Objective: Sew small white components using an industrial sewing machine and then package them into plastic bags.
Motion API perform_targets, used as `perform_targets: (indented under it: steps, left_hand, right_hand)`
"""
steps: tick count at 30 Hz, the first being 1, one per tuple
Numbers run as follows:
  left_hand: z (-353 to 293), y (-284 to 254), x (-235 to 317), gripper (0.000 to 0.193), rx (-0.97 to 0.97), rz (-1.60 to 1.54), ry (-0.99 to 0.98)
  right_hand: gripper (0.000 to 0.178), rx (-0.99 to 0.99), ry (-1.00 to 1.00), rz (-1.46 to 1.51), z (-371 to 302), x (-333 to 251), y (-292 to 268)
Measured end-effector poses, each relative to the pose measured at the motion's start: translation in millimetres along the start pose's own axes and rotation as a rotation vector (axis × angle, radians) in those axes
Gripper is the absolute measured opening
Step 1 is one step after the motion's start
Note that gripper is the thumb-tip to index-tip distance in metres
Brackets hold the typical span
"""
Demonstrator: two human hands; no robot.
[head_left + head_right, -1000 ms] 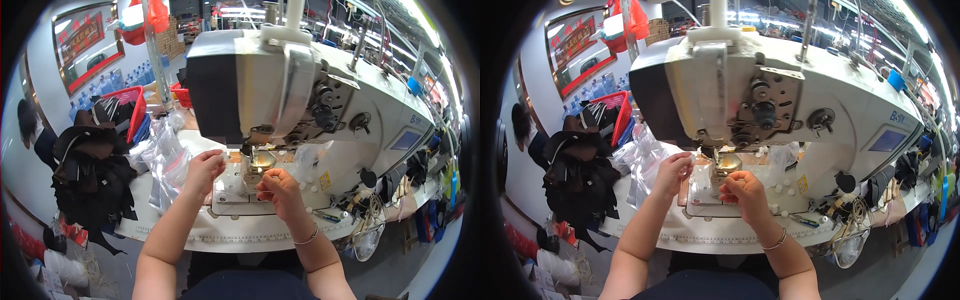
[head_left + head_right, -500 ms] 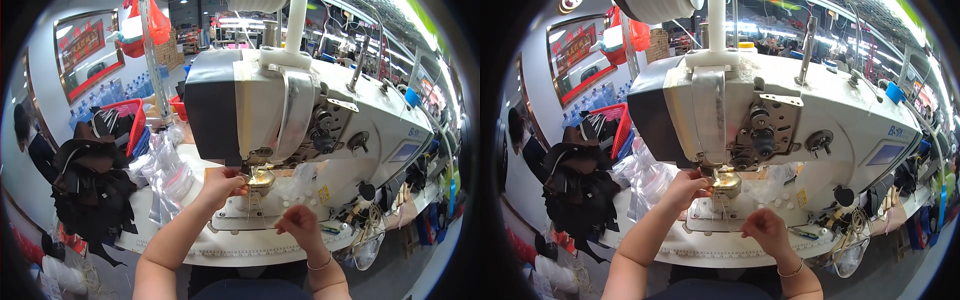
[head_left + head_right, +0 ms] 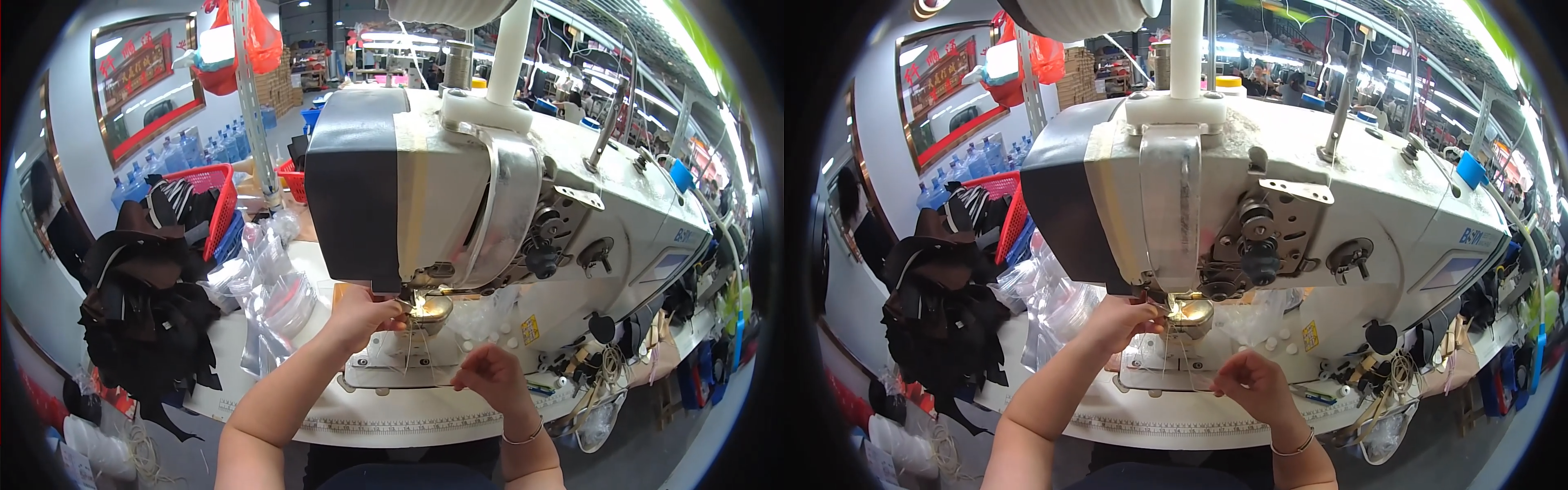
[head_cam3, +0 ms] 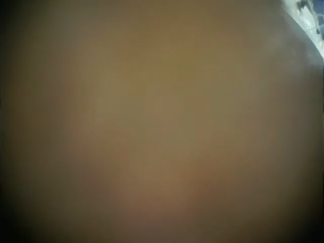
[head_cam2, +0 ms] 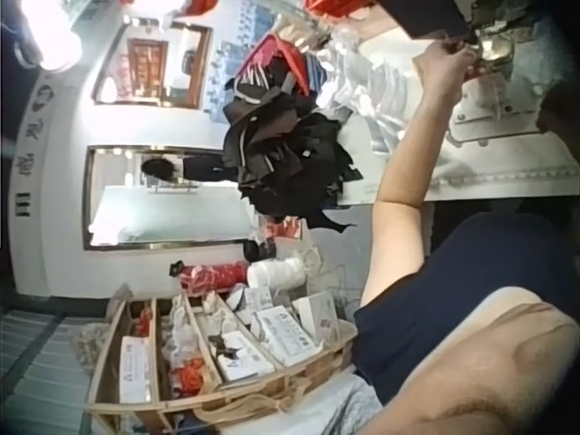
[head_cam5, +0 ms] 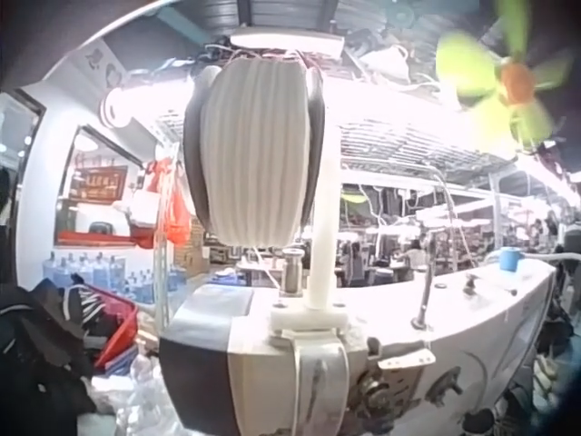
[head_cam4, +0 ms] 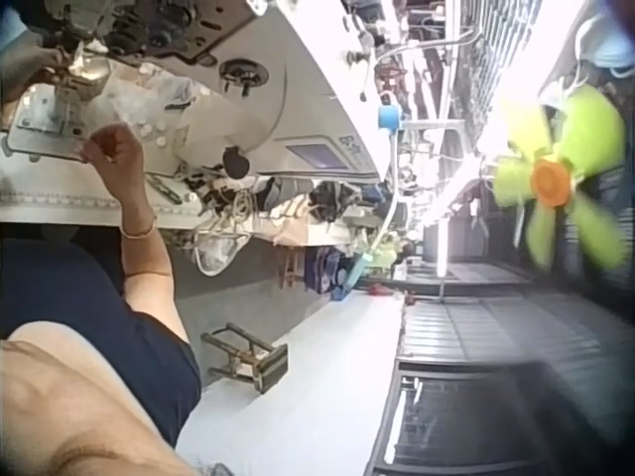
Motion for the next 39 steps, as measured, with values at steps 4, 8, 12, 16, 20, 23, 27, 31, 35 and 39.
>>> perform_targets:
  steps: [4, 8, 12, 16, 20, 23, 27, 31, 35, 39]
  left_hand:
    - [1.7, -2.2, 2.2, 0.018, -0.003, -0.035, -0.032]
    - [4.0, -4.4, 6.3, 0.02, -0.076, -0.039, -0.02]
    - [6.1, -6.0, 7.0, 0.021, -0.101, -0.018, -0.012]
    - [6.3, -6.7, 5.1, 0.022, -0.074, -0.017, 0.01]
    - [13.6, -11.8, 16.6, 0.025, -0.201, 0.052, 0.004]
    - [16.7, -7.7, 32.9, 0.029, -0.309, 0.173, -0.02]
    - [19.8, -8.4, 32.9, 0.036, -0.337, 0.219, -0.008]
    - [26.0, -14.1, 29.4, 0.036, -0.401, 0.195, -0.013]
    - [26.9, -15.2, 29.2, 0.038, -0.426, 0.201, -0.012]
    - [26.7, -16.8, 26.2, 0.039, -0.411, 0.167, 0.011]
  right_hand:
    - [0.01, -0.003, 0.024, -0.028, -0.3, -0.8, 3.6]
    - [0.011, -0.023, 0.006, -0.064, -2.3, 0.4, 8.5]
    - [0.013, -0.035, -0.01, -0.163, -2.6, 2.0, 12.5]
    - [0.014, -0.042, -0.016, -0.196, -1.4, 2.9, 12.3]
    - [0.014, -0.057, -0.06, -0.226, 0.0, 3.2, 16.5]
    - [0.011, -0.2, -0.133, -0.346, -0.6, -2.1, 33.1]
    - [0.01, -0.204, -0.149, -0.386, 2.5, -6.6, 41.6]
    - [0.01, -0.194, -0.159, -0.363, 2.8, -3.3, 41.5]
    - [0.01, -0.193, -0.155, -0.352, 2.7, -1.5, 43.0]
    - [0.011, -0.195, -0.165, -0.35, 3.4, -2.1, 45.5]
Point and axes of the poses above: each hand's wrist, its own z-axis towards the middle knuckle, its own y-axis out of the palm, x = y × z, the point moved 1 cm from there along z, towards the middle knuckle, and after that the axes turned 9 degrees about y, right-handed, at the moved point
